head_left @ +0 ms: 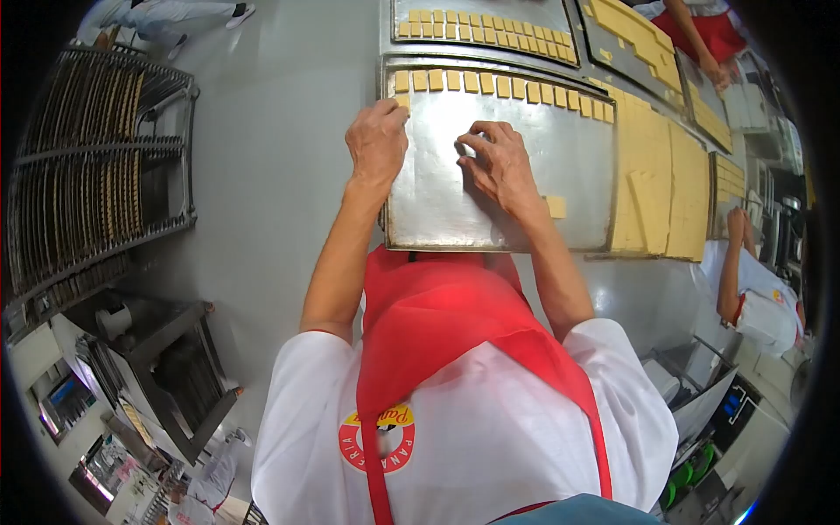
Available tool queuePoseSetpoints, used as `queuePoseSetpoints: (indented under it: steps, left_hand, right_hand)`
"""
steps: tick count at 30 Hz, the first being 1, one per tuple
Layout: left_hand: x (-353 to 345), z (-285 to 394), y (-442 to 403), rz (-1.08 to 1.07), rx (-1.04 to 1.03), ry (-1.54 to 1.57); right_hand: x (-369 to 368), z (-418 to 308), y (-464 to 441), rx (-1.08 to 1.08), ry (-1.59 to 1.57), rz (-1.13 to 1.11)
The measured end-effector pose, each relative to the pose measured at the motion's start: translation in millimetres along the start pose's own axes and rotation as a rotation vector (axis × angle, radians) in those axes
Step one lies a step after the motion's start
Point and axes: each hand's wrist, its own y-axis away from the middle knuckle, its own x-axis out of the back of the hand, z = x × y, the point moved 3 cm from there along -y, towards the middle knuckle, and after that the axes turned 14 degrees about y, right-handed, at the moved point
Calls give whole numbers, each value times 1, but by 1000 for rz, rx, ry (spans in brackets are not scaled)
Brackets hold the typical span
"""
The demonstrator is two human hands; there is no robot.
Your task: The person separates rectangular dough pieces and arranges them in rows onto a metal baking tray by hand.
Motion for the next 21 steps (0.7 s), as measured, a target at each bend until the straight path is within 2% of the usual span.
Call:
queuePoseSetpoints:
  steps: [2, 4, 5, 7, 8, 10, 15, 18, 19, 21]
  left_hand:
    - [2, -3, -1, -14, -7, 9]
    - [8, 1, -3, -104, 17, 49]
    - [10, 5, -2, -108, 16, 52]
    - [15, 16, -2, -51, 172, 311]
    - [13, 21, -3, -54, 173, 311]
    - [5, 28, -2, -75, 294, 564]
    - [-11, 37, 8, -180, 454, 730]
    - [-18, 31, 18, -125, 562, 1069]
    - [-17, 30, 18, -125, 562, 1069]
    - [-15, 29, 24, -207, 721, 1207]
  right_hand:
    - [-4, -5, -2, -21, 9, 14]
    - [-9, -8, -4, -22, -37, 172]
    - [-12, -8, -3, -26, -36, 170]
    - [-17, -6, -5, -248, -511, 28]
    - [-16, -10, -7, -251, -512, 27]
    - [-22, -17, -10, -452, -988, -178]
    - [-38, -13, -9, -477, -1100, -165]
    - [-28, -11, -10, -573, -1223, -108]
    - [-26, -11, -11, -634, -1319, -85]
    - [-29, -5, -12, -622, -1342, -98]
